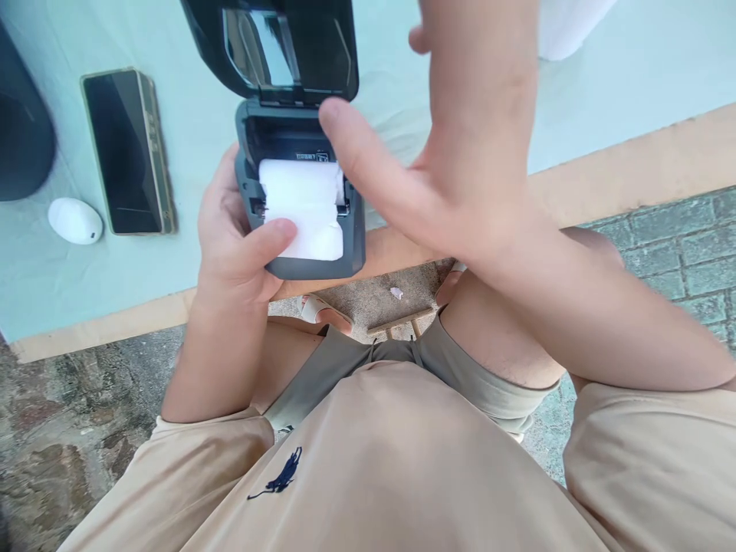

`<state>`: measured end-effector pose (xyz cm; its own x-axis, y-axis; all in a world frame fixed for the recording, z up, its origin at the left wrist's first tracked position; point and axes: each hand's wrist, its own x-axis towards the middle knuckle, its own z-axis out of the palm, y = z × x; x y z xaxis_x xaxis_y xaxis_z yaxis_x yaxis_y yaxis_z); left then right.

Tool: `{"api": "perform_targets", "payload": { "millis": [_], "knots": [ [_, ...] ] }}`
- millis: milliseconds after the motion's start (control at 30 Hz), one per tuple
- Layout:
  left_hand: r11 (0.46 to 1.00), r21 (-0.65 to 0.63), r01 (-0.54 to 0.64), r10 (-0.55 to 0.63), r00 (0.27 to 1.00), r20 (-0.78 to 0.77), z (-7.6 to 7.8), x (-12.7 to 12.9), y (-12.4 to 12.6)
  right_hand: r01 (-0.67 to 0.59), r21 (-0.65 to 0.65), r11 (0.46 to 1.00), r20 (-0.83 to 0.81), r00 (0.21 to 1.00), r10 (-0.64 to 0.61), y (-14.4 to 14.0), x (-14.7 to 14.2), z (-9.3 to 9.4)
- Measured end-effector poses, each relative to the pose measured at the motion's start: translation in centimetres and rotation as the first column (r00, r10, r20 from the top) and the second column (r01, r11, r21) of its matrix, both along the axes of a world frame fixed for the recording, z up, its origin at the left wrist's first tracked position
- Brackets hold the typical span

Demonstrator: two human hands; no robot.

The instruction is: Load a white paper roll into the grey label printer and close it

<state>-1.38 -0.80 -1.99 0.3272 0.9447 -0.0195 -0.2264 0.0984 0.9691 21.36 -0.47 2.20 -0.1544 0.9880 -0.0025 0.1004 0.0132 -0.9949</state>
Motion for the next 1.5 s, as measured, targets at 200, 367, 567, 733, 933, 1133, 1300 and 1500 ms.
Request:
{"api": "perform_targets", "payload": {
  "millis": [200, 367, 567, 733, 933, 1133, 1300, 1500],
  "knots": [
    [0.967, 0.248, -0.050, 0.018, 0.992, 0.128, -6.1, -0.2, 1.8, 0.059, 0.354, 0.934, 0.194, 0.972, -0.135, 0.2, 0.5, -1.3],
    [0.963, 0.268, -0.020, -0.002, 0.997, 0.082, -8.7, -0.3, 2.8, -0.169, 0.560, 0.811, 0.485, 0.860, -0.156, 0.4, 0.9, -1.2],
    [0.981, 0.192, -0.003, 0.000, 1.000, 0.012, -8.3, -0.5, 2.4, -0.322, 0.616, 0.719, 0.495, 0.868, -0.035, 1.2, 0.9, -2.4],
    [0.976, 0.216, 0.027, -0.037, 0.998, 0.046, -8.9, -0.4, 3.2, -0.305, 0.540, 0.784, 0.392, 0.916, 0.086, 1.5, 0.4, -2.6],
    [0.988, 0.153, -0.019, -0.005, 0.987, 0.159, -6.3, 0.4, 2.5, -0.417, 0.333, 0.846, 0.387, 0.878, 0.281, 1.1, 0.4, -1.8],
    [0.992, 0.122, -0.005, -0.011, 0.991, 0.132, -5.9, 0.1, 2.4, -0.451, 0.302, 0.840, 0.368, 0.868, 0.334, 1.3, 0.5, -2.0],
    [0.994, 0.106, -0.006, -0.007, 0.992, 0.123, -5.3, -0.1, 2.0, -0.456, 0.305, 0.836, 0.385, 0.862, 0.330, 1.5, 0.5, -2.2],
    [1.000, 0.010, -0.015, 0.014, 0.992, 0.125, -2.9, 0.7, 1.2, -0.455, 0.426, 0.782, 0.454, 0.855, 0.251, 1.4, 0.2, -2.4]
  ]
}}
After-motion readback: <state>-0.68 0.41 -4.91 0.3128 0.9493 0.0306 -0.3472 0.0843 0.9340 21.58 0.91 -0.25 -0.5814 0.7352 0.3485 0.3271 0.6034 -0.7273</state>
